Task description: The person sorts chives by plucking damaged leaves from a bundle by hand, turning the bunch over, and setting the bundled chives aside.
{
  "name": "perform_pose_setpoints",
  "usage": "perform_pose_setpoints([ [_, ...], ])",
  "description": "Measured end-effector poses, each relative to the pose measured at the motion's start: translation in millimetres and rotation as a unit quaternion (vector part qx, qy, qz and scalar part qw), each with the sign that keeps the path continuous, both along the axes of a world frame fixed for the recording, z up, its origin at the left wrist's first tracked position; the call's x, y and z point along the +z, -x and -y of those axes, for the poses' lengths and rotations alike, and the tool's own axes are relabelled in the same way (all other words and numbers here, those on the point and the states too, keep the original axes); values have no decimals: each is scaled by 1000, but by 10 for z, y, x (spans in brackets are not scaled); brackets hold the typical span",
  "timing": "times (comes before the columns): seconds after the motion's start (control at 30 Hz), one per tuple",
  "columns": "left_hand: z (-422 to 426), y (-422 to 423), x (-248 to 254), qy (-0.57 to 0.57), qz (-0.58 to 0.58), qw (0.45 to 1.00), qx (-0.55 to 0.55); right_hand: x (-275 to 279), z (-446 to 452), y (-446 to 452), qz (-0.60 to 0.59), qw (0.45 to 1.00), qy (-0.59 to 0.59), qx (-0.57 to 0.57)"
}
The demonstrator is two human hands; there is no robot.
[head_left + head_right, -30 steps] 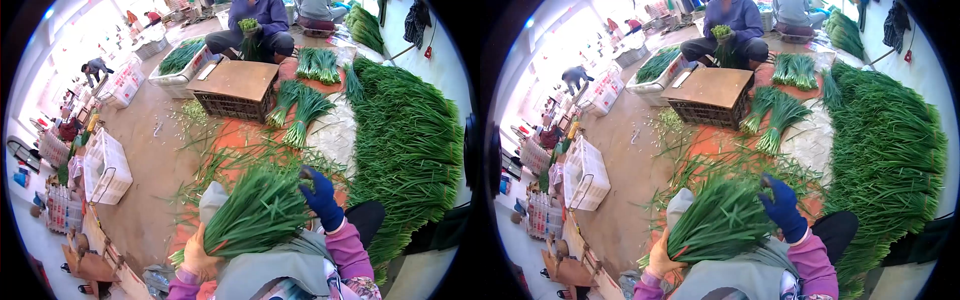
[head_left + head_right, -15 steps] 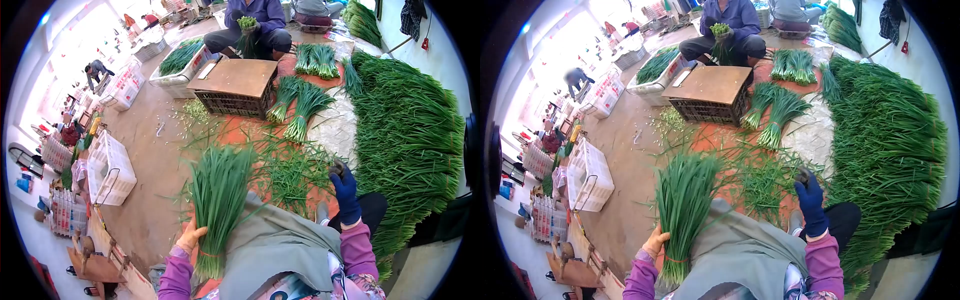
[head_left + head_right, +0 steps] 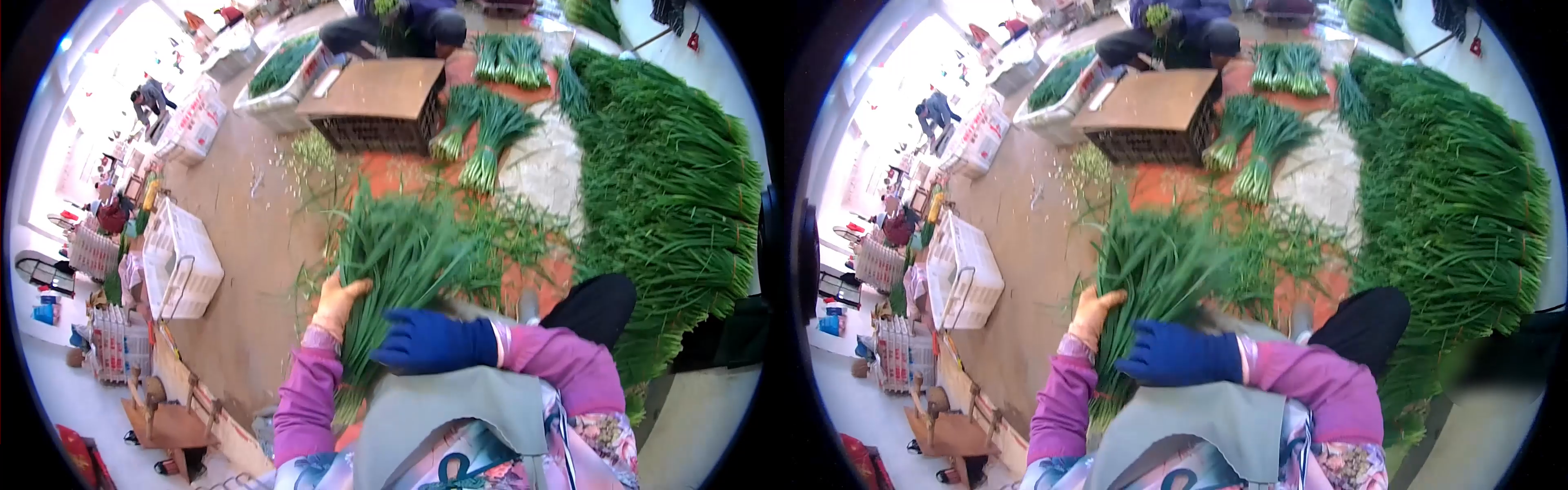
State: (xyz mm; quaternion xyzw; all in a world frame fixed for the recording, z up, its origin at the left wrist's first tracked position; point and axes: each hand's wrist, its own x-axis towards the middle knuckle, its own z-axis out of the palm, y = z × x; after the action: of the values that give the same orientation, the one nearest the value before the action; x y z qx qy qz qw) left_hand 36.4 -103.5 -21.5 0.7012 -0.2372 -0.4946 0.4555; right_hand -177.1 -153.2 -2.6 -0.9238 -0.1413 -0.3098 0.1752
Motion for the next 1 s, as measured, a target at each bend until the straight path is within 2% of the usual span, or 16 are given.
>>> perform_pose_setpoints([
  [0.03,-40,41,27,19,-16,999,22,110,38,-81,21,999,18,30],
  [0.1,-116,53,19,29,-31,998,56,133,156,-236,33,997,40,-49],
  [0.17,-198,-24,-61,122,-60,985,105,-135,305,-400,18,992,62,-109],
  [0.23,-241,-15,50,86,-57,980,170,-245,245,-400,-3,988,72,-138],
  [0.27,-265,5,105,60,-53,971,226,-265,206,-354,-123,982,63,-126],
  [0.3,-278,23,116,92,-73,956,269,-257,196,-315,-239,963,58,-114],
  [0.33,-303,-9,109,88,-73,955,273,-279,168,-265,-240,963,55,-109],
  [0.43,-378,-67,59,92,-77,944,307,-312,30,-61,-169,980,30,-98],
  [0.57,-450,-127,5,96,-109,942,303,-295,-96,49,-203,969,48,-131],
  [0.67,-409,104,207,97,-143,932,320,-301,-81,66,-237,958,65,-151],
  [0.73,-442,166,208,123,-159,940,276,-121,-1,34,-116,977,63,-170],
  [0.77,-435,215,235,131,-161,942,264,-34,30,-5,-116,977,62,-170],
  [0.83,-421,302,302,149,-170,944,242,113,90,-136,-71,996,9,-54],
  [0.87,-428,310,299,149,-169,944,241,133,104,-211,-70,996,10,-54],
  [0.93,-433,296,266,152,-166,944,242,158,156,-348,25,996,15,-83],
  [1.0,-421,280,216,157,-152,941,257,94,260,-430,-7,995,-20,-96],
])
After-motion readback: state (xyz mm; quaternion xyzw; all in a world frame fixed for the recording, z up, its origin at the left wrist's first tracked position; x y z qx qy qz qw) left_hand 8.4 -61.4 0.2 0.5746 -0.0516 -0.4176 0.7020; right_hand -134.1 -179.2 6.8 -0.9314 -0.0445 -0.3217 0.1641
